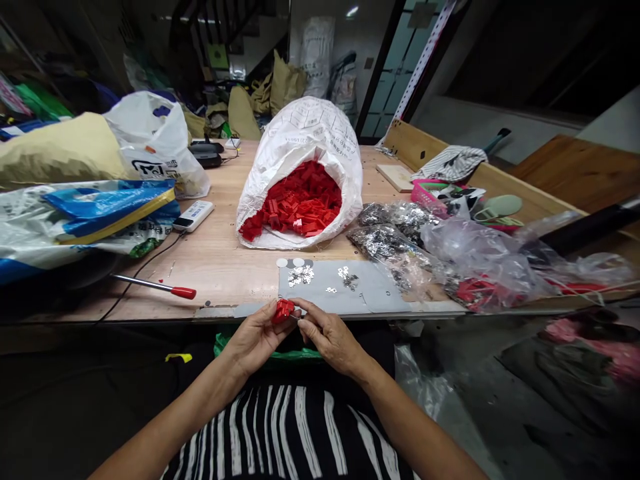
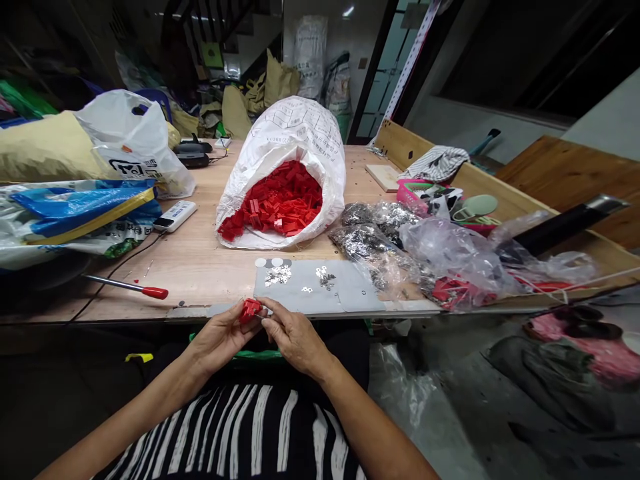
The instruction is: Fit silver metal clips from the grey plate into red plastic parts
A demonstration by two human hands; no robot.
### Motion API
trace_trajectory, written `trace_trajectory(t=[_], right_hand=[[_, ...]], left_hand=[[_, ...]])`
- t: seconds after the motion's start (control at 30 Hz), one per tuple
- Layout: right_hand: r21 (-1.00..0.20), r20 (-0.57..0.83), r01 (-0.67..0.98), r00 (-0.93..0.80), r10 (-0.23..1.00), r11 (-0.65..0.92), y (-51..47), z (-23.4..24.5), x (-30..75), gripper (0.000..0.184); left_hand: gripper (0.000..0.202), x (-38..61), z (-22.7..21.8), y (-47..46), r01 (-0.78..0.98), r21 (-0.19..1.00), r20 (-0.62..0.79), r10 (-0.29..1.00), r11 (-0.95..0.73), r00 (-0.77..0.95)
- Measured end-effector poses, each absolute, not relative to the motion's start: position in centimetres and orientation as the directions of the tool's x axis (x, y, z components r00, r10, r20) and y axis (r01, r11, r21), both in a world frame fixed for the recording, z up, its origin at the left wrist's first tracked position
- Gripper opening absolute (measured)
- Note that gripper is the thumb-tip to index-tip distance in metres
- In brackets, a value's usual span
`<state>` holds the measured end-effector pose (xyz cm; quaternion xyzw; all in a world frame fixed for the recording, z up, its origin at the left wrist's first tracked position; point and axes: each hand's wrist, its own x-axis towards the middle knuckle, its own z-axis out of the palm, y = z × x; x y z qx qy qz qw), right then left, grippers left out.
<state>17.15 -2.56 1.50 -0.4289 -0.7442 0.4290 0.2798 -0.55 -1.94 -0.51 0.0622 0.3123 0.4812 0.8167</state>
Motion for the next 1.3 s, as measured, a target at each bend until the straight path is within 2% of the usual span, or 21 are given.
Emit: trace_trajectory(t=[0.5,0.7,0.87,1.0,1.1,1.17,1.23,1.3], right_hand=[[-0.871,0.064,0.399,-0.49,0.869,0.289,-2.4,1.9,17.7,0.033],[-0.828,0.071,0.456,-0.494,0.866,0.327,-2.3,1.9,17.8,0.032],[-0.783,0.129,0.516,-0.411,0.902,0.347,-2.5,1.4,17.3,0.029],[-0.838,0.171,0.449,-0.323,0.931,0.31,-2.4,0.6,17.1,0.028],[-0.85,0.1,0.473,-0.287,0.953,0.231,-1.7,-0.4,17.9,0.034],[-0.812,0.069,0.557,-0.207,0.976,0.175,-1.0,-1.0,19.1,0.033],[-0.711,0.105,0.689,-0.092,0.99,0.139,-0.2,-1.4,20.4,0.027],[-0.567,0.159,0.818,-0.008,0.987,0.098,0.6,-1.7,21.5,0.02]], left_hand=[[0.022,-0.1,0.0,-2.3,-0.748,0.373,-0.43,0.817,0.549,0.386],[0.02,-0.1,-0.4,-2.3,-0.744,0.368,-0.437,0.81,0.557,0.391],[0.018,0.2,-0.7,-2.3,-0.752,0.376,-0.449,0.817,0.541,0.363],[0.01,0.3,-0.9,-2.7,-0.722,0.426,-0.426,0.825,0.546,0.372],[0.013,-0.1,-1.7,-3.1,-0.622,0.53,-0.397,0.817,0.576,0.418],[0.02,-0.6,-2.6,-3.4,-0.479,0.669,-0.396,0.818,0.569,0.419],[0.02,-1.3,-3.9,-3.5,-0.243,0.834,-0.393,0.843,0.495,0.368],[0.018,-2.0,-5.2,-3.5,0.049,0.941,-0.334,0.896,0.335,0.292]])
